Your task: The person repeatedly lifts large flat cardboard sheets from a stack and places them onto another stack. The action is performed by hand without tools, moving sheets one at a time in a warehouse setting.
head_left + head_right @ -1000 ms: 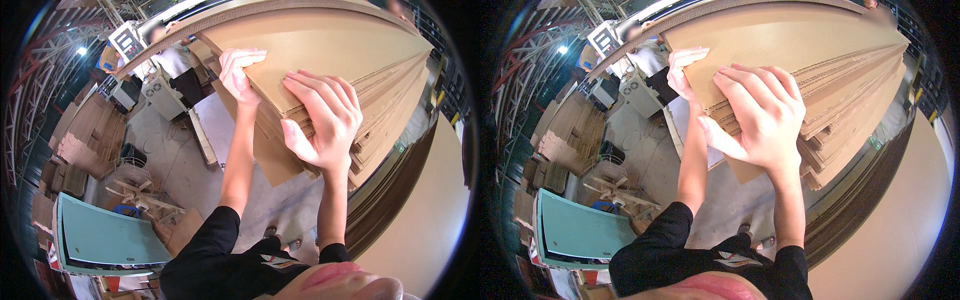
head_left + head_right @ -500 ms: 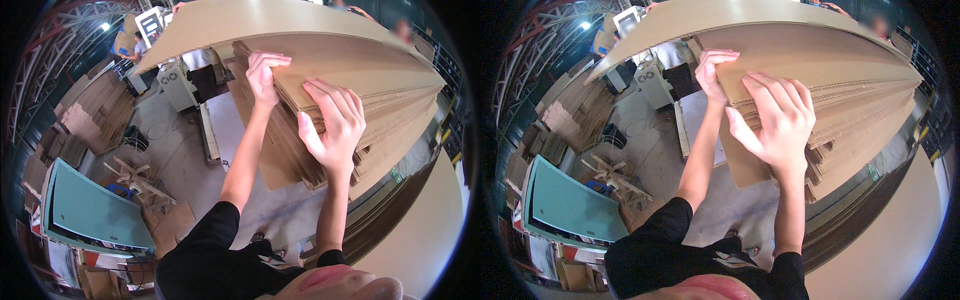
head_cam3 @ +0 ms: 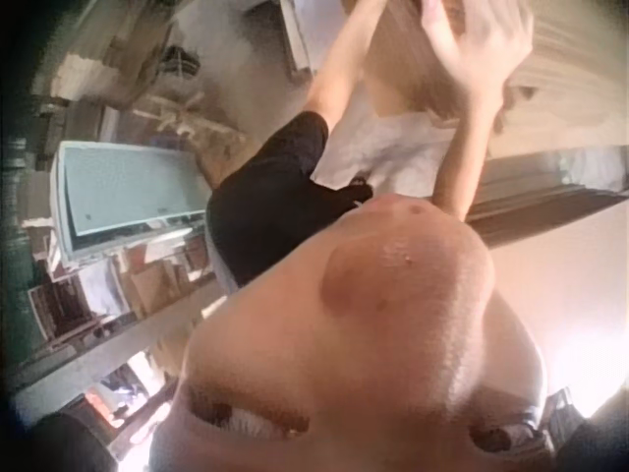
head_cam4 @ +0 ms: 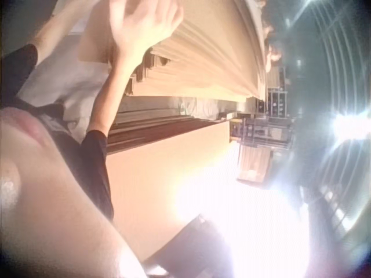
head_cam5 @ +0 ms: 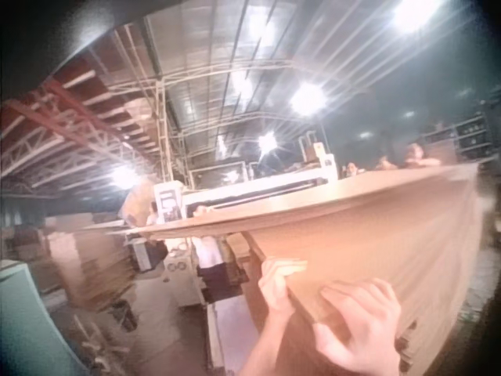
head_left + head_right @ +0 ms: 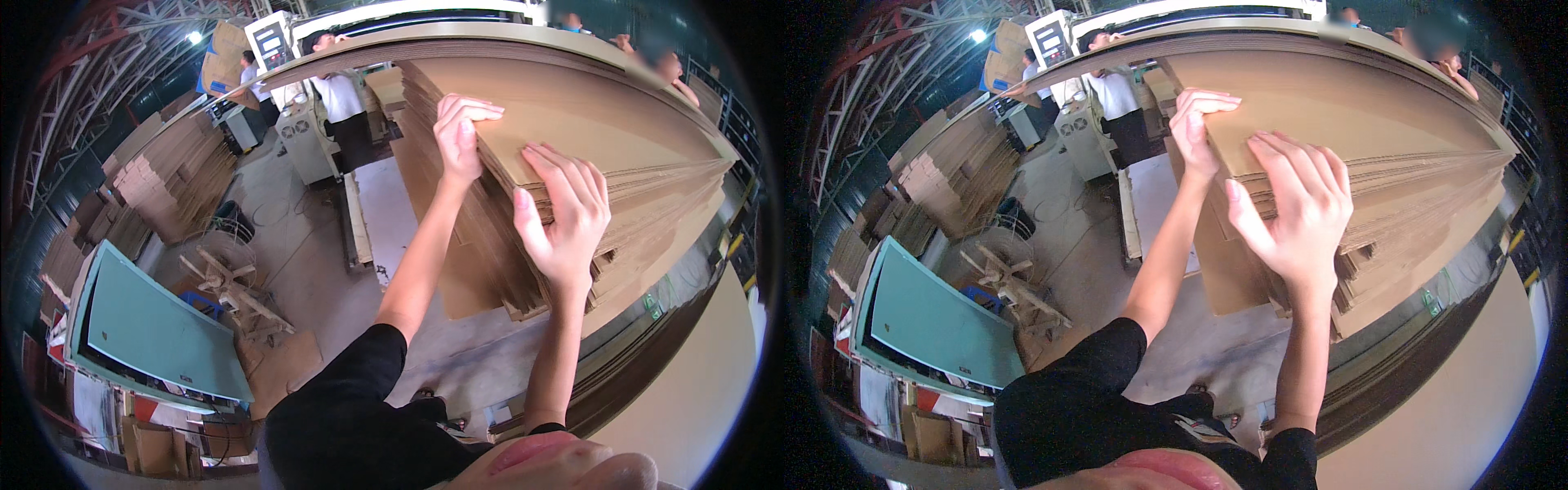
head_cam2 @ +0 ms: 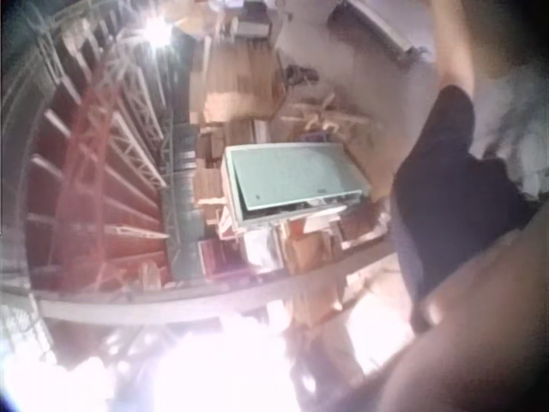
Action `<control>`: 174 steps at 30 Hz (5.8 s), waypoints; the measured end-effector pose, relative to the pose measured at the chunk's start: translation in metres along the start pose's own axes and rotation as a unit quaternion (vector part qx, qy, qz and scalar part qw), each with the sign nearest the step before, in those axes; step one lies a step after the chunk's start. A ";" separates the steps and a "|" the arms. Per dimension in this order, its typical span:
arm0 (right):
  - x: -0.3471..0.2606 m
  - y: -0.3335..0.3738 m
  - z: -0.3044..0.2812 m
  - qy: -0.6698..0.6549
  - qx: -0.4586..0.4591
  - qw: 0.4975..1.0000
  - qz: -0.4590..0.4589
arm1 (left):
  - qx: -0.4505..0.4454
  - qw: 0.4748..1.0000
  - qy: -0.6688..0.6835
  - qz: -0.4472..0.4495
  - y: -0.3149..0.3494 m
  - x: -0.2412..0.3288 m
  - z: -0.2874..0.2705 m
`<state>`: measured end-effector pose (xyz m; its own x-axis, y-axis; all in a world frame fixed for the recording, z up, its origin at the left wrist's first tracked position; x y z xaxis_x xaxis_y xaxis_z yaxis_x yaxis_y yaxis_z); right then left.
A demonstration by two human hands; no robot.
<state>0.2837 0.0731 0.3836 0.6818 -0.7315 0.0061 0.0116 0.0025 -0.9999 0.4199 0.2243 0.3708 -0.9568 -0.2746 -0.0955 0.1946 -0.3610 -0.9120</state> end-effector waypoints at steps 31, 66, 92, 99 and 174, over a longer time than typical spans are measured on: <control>0.000 0.001 -0.002 0.000 0.006 1.000 0.013 | -0.008 1.000 -0.002 -0.012 0.002 -0.002 -0.001; 0.152 -0.045 -0.295 0.636 -0.267 0.721 0.061 | -0.094 0.990 0.072 -0.078 -0.013 0.007 -0.007; 0.313 0.042 -0.598 0.681 -0.230 0.692 0.071 | -0.025 0.998 -0.056 0.019 -0.005 0.008 0.002; 0.170 -0.021 -0.465 0.678 -0.362 0.639 0.031 | -0.001 0.996 0.008 -0.089 0.009 -0.023 -0.007; 0.015 -0.026 -0.267 0.616 -0.270 0.724 0.151 | -0.033 0.941 0.116 -0.315 0.026 -0.039 -0.064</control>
<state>0.0981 -0.1203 0.4071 -0.5810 -0.8071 0.1053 -0.5168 0.2658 -0.8138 0.4486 0.2823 0.3252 -0.9009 0.1797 0.3950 -0.4334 -0.3290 -0.8390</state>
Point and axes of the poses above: each hand's wrist, its own y-axis away from the middle knuckle, its own z-axis out of the palm, x = y × z, the point moved 4 cm from there along -y, towards the middle knuckle, and after that the axes turned 14 degrees about x, right-handed, at the moved point
